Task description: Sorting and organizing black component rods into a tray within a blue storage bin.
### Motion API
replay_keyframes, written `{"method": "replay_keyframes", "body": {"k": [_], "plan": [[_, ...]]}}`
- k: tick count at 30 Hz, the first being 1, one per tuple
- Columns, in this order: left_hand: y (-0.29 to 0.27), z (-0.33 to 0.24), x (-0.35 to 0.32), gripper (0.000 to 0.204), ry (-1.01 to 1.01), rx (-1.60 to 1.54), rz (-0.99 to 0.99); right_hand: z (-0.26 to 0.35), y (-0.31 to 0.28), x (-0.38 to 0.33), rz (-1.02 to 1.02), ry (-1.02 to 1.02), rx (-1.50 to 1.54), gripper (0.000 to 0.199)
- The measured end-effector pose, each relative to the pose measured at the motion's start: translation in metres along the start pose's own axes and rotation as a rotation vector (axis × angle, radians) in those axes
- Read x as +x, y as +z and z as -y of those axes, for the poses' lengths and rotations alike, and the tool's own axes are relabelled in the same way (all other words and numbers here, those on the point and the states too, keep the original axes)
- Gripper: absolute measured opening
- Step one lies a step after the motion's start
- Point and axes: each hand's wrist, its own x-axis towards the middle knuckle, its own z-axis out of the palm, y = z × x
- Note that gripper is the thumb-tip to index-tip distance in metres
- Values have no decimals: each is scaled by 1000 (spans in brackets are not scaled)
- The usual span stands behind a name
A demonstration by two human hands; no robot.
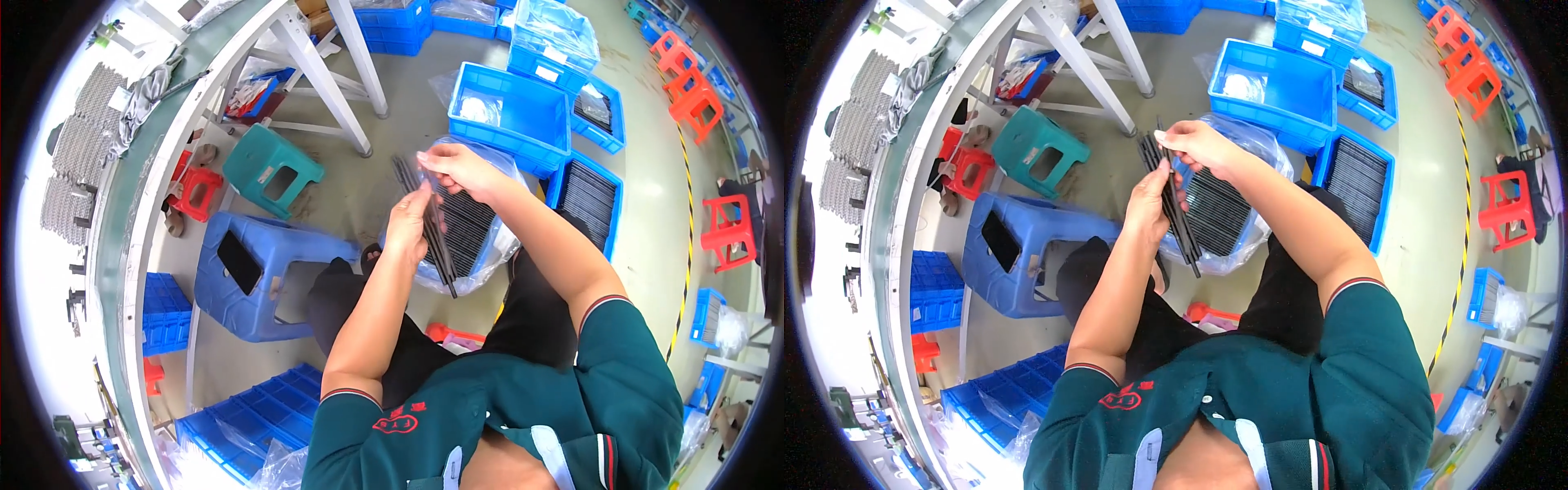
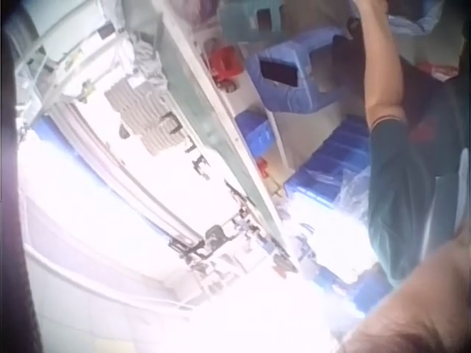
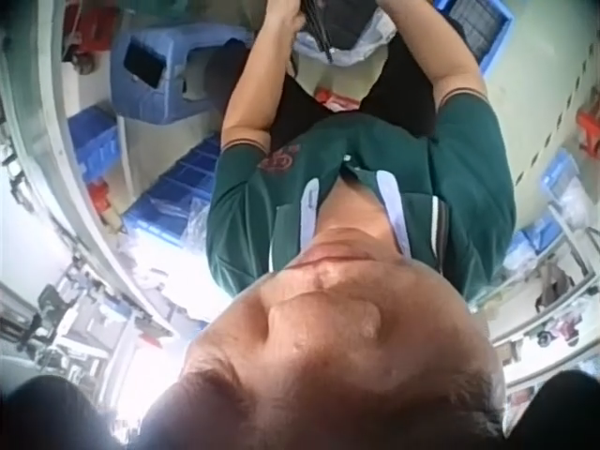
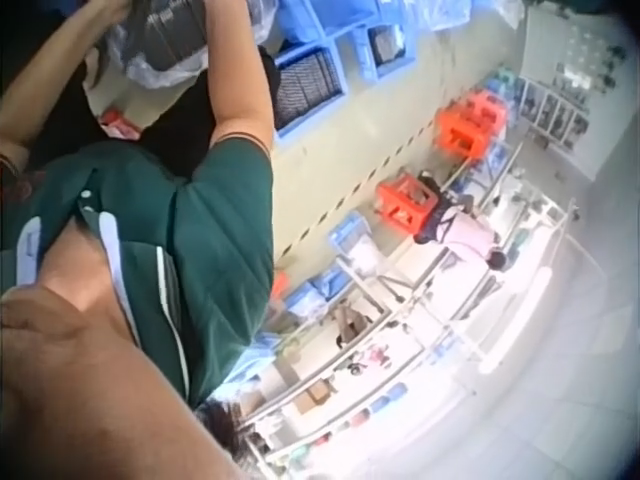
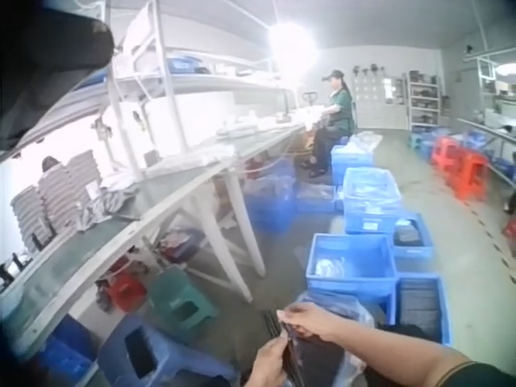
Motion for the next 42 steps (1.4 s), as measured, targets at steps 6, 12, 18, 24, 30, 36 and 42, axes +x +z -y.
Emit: {"method": "replay_keyframes", "body": {"k": [6, 12, 18, 24, 30, 36, 42], "plan": [[1, -3, -13, 33, -103, 76, 184, -5, -15, 26, -363, -187, -11, 26], [-6, -2, -18, 33, -192, -16, 376, 19, -81, 30, -644, -245, 59, 24], [-2, -7, -15, 35, -122, -98, 253, -13, -10, -2, -147, -25, -239, 30], [-6, -2, -9, 35, -101, -125, 326, -9, 4, -11, 32, 131, -152, 41], [8, -11, -4, 32, -28, -84, 440, -12, 5, 0, 200, 367, 243, 36], [-22, -41, -5, 25, 87, -354, 86, 5, -52, 46, 171, 6, 956, 30], [-35, -65, -39, 32, 260, -251, -61, -54, -69, 100, -379, -145, 137, 36]]}}
